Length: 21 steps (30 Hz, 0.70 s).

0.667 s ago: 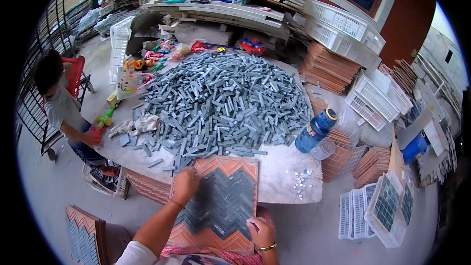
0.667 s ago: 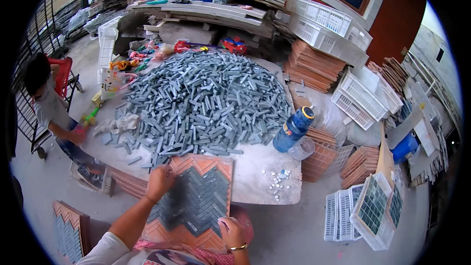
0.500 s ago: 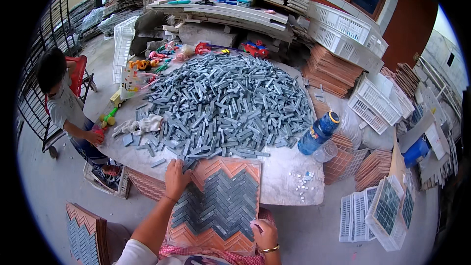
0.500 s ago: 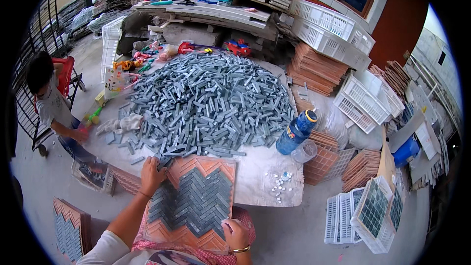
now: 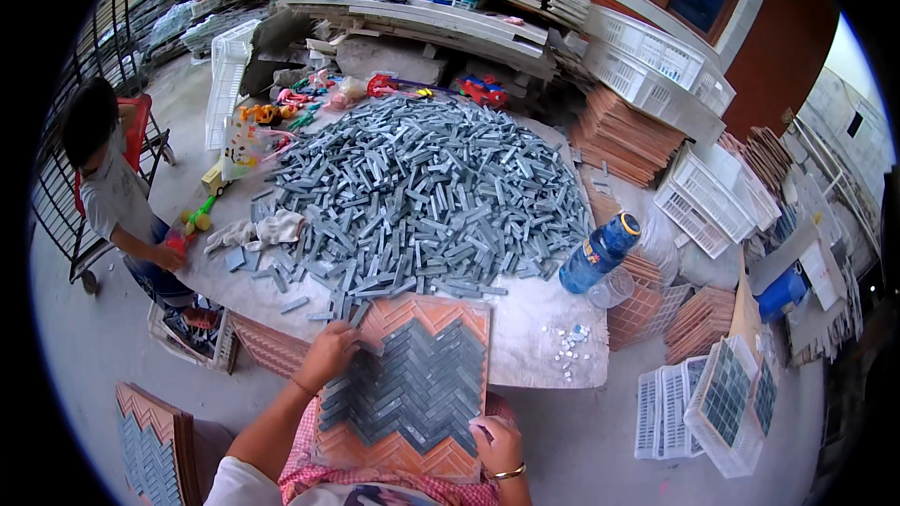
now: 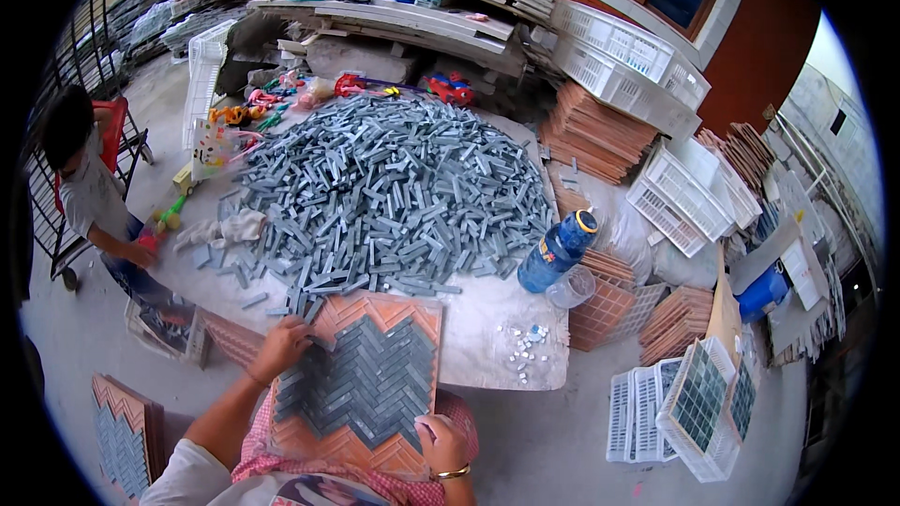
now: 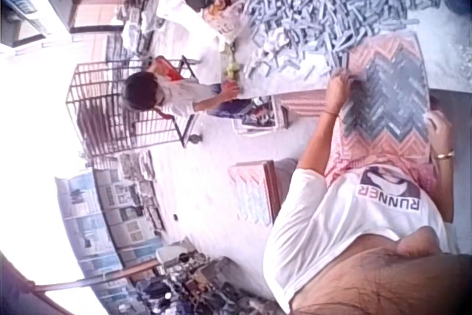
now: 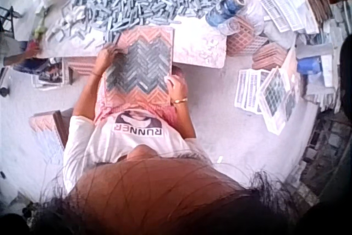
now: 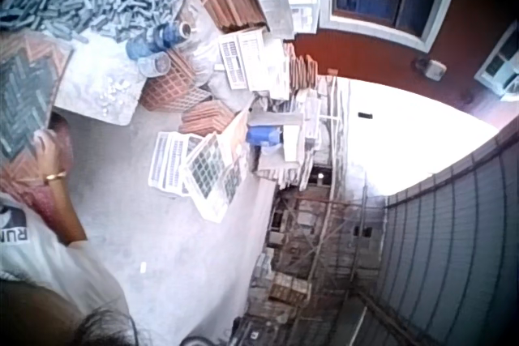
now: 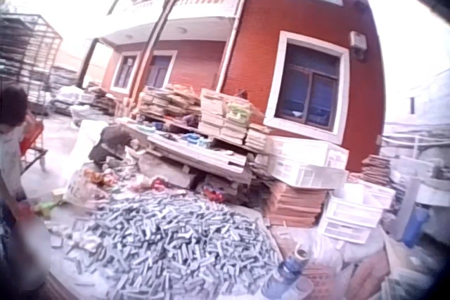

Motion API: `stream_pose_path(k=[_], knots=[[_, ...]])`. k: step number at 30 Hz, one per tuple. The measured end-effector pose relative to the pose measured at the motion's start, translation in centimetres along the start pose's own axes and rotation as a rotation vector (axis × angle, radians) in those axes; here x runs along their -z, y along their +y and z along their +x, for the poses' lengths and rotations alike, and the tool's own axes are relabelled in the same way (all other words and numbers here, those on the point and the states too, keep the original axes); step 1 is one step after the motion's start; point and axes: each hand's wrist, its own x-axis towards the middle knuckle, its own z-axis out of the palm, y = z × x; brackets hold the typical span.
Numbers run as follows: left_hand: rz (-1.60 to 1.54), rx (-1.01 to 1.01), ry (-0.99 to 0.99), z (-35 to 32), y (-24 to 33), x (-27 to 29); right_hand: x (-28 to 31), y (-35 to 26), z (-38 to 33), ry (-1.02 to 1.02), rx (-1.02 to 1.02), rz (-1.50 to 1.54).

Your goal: The person arranges small rectangular tiles by hand on a flat board to form a herringbone pattern. They pick tiles from a large pile, place them in sequence, and occasionally adjust the board orientation. A child plays nearby with toys.

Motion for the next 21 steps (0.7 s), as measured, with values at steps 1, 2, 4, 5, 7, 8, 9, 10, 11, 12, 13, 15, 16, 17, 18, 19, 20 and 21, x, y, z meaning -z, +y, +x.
stream_pose_path(k=[1,2,4,5,7,8,9,10,11,12,13,15,16,17,18,19,20,21], knots=[[0.042,-0.047,-0.035,0.2,-0.6,0.1,0.0,-0.1,0.1,-0.007,0.001,0.004],[0.085,-0.094,-0.071,0.3,-0.9,0.3,-0.1,-0.3,0.1,-0.014,0.002,0.009],[0.075,-0.134,-0.09,1.3,-0.2,0.6,-0.2,-0.3,0.3,0.016,0.01,0.008],[0.071,-0.153,-0.099,1.6,0.0,0.6,-0.2,-0.3,0.3,0.031,0.014,0.009],[0.075,-0.166,-0.139,1.8,-0.2,0.6,-0.2,-0.5,0.3,0.023,0.024,-0.001],[0.078,-0.171,-0.159,1.9,-0.4,0.6,-0.2,-0.6,0.3,0.018,0.03,-0.005],[0.044,-0.165,-0.171,2.1,-0.3,0.7,-0.2,-0.6,0.3,0.016,0.034,-0.007],[0.011,-0.158,-0.183,2.2,-0.2,0.9,-0.3,-0.5,0.2,0.014,0.038,-0.009],[-0.022,-0.15,-0.195,2.2,-0.3,1.0,-0.4,-0.5,0.2,0.01,0.042,-0.011],[-0.029,-0.147,-0.19,2.0,-0.4,1.0,-0.4,-0.7,0.3,-0.003,0.026,-0.004],[-0.036,-0.142,-0.184,1.8,-0.7,1.0,-0.4,-1.1,0.4,-0.017,0.01,0.002],[-0.058,-0.142,-0.178,1.6,-1.4,0.7,-0.8,-1.7,0.9,-0.057,-0.02,0.039],[-0.072,-0.147,-0.177,1.6,-1.7,0.5,-1.3,-2.2,1.4,-0.083,-0.034,0.069],[-0.086,-0.15,-0.175,1.5,-2.0,0.5,-1.9,-2.8,2.0,-0.11,-0.048,0.099],[-0.114,-0.161,-0.163,1.7,-1.9,0.7,-2.7,-3.2,2.9,-0.126,0.001,0.105],[-0.145,-0.18,-0.149,2.2,-1.3,1.0,-3.7,-3.4,4.1,-0.136,0.05,0.107],[-0.175,-0.198,-0.134,2.6,-1.1,1.1,-4.9,-3.6,5.3,-0.147,0.1,0.108],[-0.178,-0.177,-0.177,2.7,-1.1,1.2,-6.2,-4.0,6.5,-0.167,0.136,0.111]])
